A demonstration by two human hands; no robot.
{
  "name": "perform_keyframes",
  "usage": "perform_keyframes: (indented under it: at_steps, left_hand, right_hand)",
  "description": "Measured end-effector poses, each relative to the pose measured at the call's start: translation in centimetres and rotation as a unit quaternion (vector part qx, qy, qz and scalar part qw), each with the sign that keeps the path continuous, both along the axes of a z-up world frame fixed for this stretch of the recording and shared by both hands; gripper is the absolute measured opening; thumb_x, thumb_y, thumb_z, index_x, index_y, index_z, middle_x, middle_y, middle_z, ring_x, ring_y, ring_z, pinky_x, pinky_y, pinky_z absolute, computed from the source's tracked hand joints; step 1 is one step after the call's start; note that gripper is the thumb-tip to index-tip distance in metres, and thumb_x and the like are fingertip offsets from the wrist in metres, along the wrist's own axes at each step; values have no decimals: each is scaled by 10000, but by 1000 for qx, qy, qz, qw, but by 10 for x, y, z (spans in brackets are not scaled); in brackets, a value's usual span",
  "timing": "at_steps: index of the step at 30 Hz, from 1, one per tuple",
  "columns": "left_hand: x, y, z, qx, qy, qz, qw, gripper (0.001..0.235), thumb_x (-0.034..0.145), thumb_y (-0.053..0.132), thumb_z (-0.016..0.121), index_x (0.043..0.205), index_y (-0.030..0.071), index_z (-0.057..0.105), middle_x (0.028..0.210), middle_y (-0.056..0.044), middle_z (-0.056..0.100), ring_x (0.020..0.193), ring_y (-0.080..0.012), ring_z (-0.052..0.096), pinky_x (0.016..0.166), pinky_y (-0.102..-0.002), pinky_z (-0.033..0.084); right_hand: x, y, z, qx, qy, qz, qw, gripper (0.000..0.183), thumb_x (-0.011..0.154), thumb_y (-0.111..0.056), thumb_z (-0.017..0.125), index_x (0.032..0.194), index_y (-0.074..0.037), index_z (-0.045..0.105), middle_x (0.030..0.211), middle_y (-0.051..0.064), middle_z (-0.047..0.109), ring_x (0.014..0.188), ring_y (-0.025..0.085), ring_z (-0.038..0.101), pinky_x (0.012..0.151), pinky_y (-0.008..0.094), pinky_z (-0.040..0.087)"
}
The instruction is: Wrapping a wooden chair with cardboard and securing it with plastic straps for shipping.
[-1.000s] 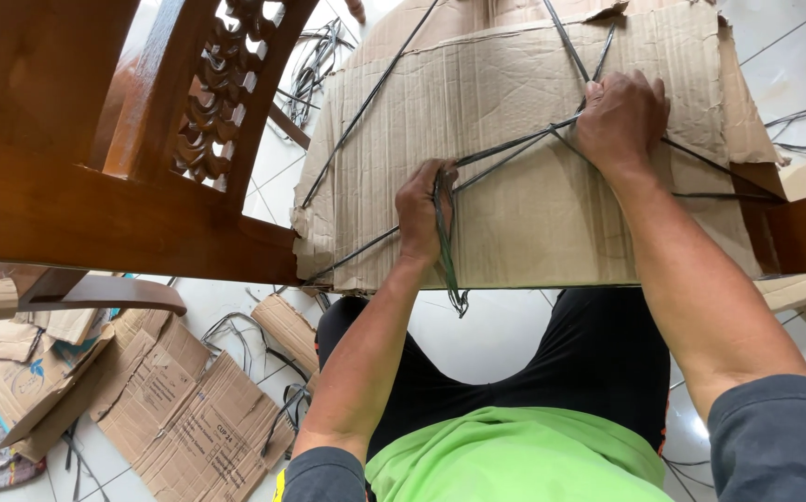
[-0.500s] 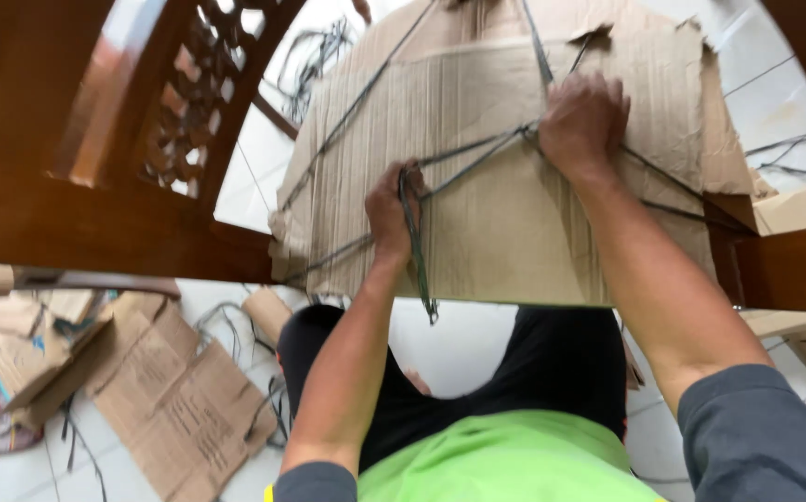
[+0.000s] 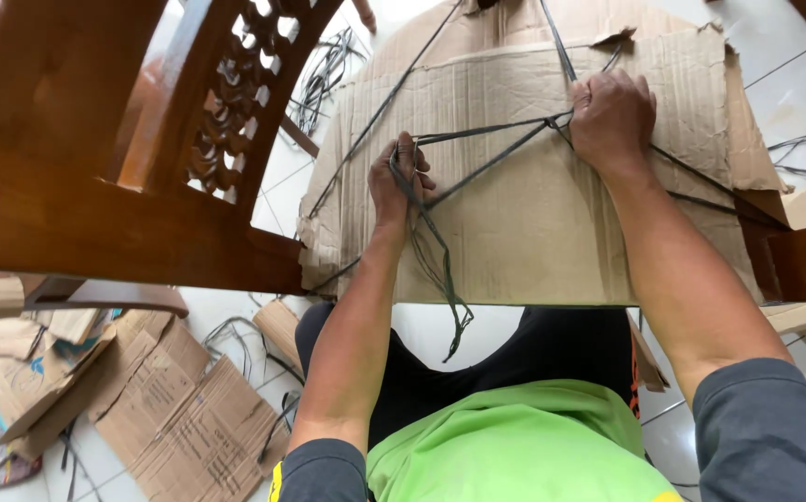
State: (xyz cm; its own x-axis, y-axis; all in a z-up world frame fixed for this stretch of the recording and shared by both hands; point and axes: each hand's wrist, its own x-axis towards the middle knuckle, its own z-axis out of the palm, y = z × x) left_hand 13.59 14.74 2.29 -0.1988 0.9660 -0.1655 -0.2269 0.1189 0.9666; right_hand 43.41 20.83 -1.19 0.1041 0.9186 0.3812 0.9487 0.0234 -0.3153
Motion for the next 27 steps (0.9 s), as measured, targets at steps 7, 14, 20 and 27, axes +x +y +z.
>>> perform_keyframes:
  at_steps: [7,14,20,27]
  left_hand:
    - [-17,50,-11,-28,-38,-22,999,463,970,461,589,746,56,581,622,-104,585,401,-220,582,323,-322,483]
    - [-26,71,-24,-35,-80,-26,996,411,984,417,590,763,71,573,600,-109,574,379,-194,562,297,-295,431]
    - [-23,73,-8,-62,399,12,915,598,963,726,412,818,192,641,846,-179,701,981,-464,667,825,-566,545]
    - [-18,78,-23,99,477,147,861,478,1062,549,439,820,175,614,1143,7,653,1073,-337,615,864,-501,491]
  right_hand:
    - [13,8,3,-49,118,10,992,460,1169,-353,514,816,-68,591,880,161,653,833,382,592,672,530,410]
    - [-51,13,60,7,81,145,986,285,1052,-181,634,1290,-48,715,1305,153,688,1201,357,572,959,501,398]
    - [-158,6,76,-157,-5,242,957,306,1077,-295,514,1220,-81,680,1073,177,715,1087,423,662,922,565,516]
    - [-165,32,46,-160,77,238,955,267,1105,-389,437,1041,-220,632,939,157,717,994,444,695,823,565,546]
